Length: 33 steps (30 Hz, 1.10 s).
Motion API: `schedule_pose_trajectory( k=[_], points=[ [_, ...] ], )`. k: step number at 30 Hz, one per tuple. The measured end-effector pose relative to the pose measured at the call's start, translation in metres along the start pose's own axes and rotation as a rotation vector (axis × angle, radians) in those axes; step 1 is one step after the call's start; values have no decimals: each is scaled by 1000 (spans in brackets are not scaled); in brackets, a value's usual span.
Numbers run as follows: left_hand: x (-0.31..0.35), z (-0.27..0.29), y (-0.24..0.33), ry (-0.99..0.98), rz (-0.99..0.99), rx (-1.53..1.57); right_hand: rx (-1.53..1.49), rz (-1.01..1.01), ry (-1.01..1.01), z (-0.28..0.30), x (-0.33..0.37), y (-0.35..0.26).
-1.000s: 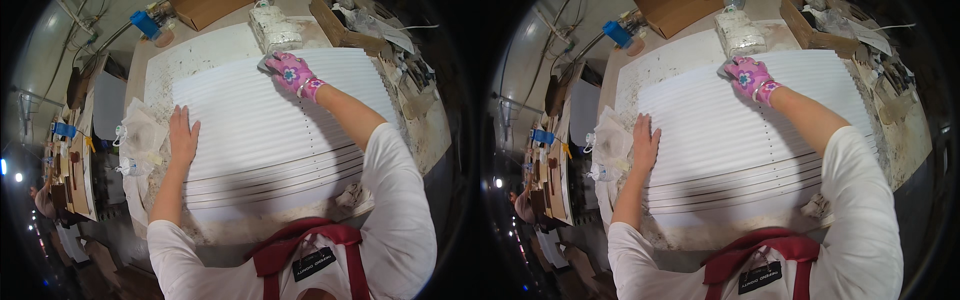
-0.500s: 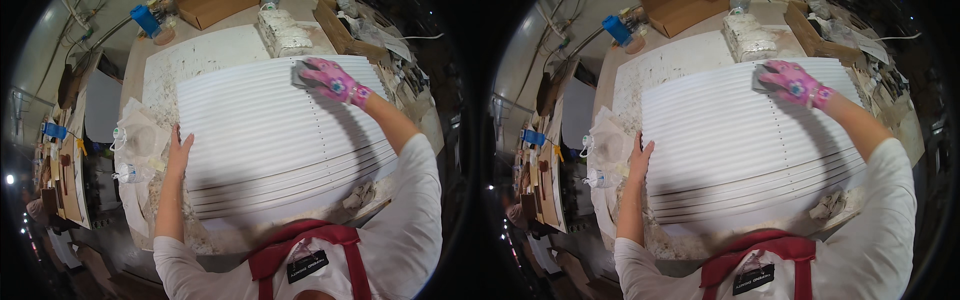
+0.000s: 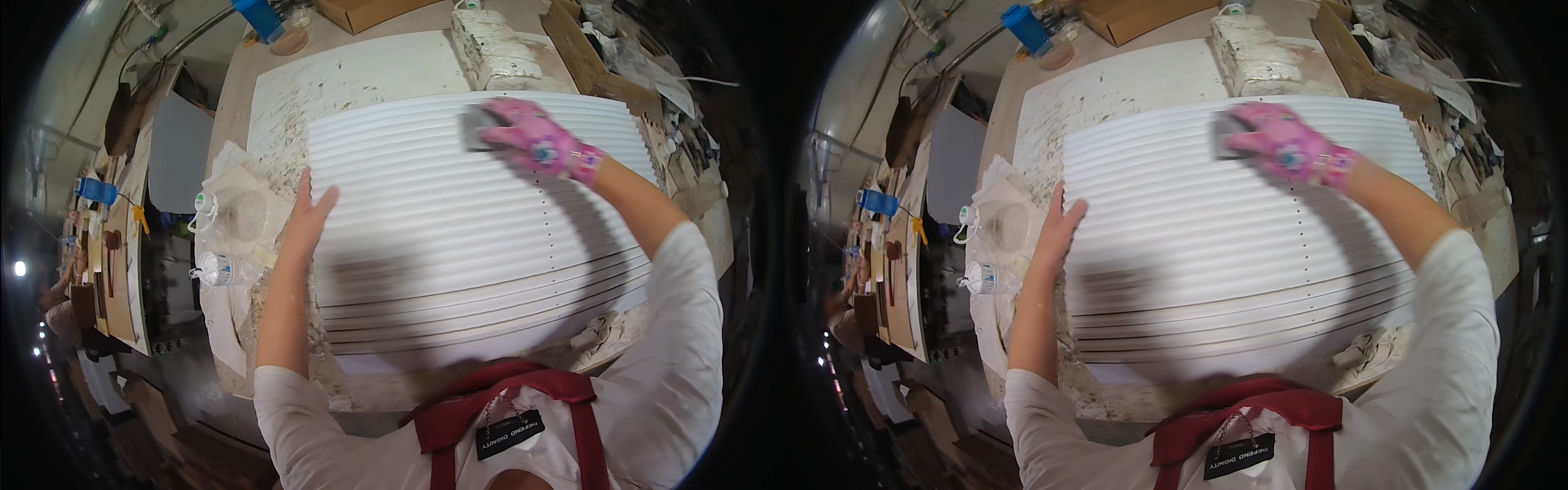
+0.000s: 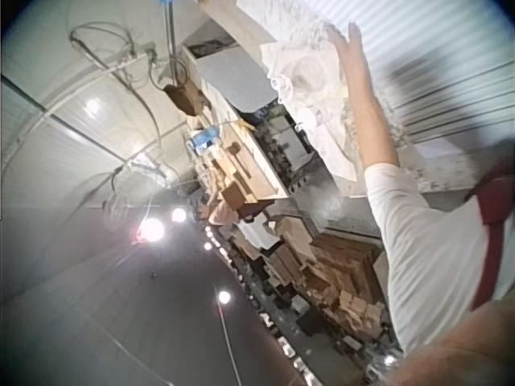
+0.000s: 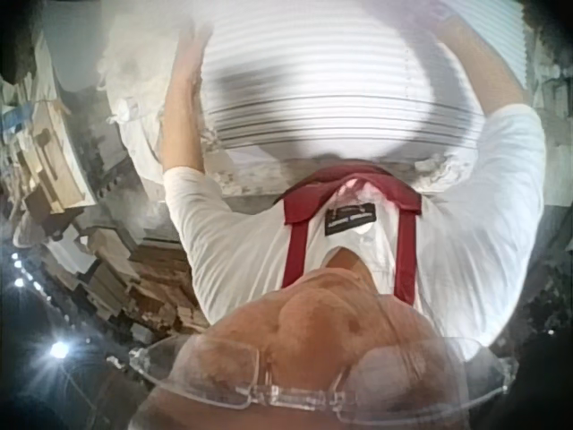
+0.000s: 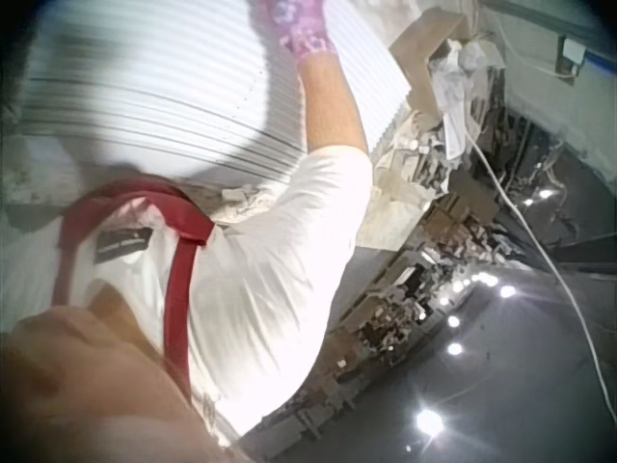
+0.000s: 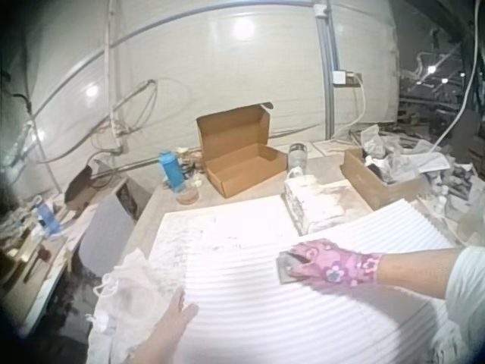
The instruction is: The person sands a stack of white corrugated paper sheets using a sanding block and pink gloves. They wipe the surface with a cloth and a liquid from a bottle, then continue sanding the sheets.
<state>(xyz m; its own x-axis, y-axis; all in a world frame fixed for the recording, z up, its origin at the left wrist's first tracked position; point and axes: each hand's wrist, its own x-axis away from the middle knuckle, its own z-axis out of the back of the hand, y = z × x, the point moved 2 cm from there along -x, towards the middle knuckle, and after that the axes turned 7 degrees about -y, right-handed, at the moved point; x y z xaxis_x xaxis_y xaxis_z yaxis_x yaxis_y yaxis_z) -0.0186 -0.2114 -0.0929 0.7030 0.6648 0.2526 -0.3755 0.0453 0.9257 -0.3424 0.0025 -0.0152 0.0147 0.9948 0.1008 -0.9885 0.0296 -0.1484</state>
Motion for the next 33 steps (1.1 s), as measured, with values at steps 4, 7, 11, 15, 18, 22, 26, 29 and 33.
schedule_pose_trajectory(
  k=[4, 7, 11, 15, 18, 22, 26, 29, 33],
  points=[
    [-4, -16, 3, 2, -74, 9, -99, -28, 81, 8, 28, 13],
    [-6, -14, 7, 3, -66, 27, -513, -249, -166, -4, -53, -38],
    [-13, -9, -7, 28, -81, -66, -1, 138, 94, -34, -116, -101],
    [-4, -8, 0, 78, -55, -154, -296, 57, -69, -18, -98, -69],
    [-4, -10, -3, 64, -38, -17, 127, 19, 24, 3, -4, 2],
    [-10, -16, -1, 49, -65, -28, 123, -220, -26, -8, 28, 36],
    [-7, -17, 9, 36, -97, -12, 25, -62, 86, -21, -65, -36],
    [-8, -11, 0, 8, -101, -23, 265, 167, 115, -31, -95, -66],
    [-10, -6, -13, 58, -92, -87, 141, -8, 22, -17, -73, -59]
  ],
)
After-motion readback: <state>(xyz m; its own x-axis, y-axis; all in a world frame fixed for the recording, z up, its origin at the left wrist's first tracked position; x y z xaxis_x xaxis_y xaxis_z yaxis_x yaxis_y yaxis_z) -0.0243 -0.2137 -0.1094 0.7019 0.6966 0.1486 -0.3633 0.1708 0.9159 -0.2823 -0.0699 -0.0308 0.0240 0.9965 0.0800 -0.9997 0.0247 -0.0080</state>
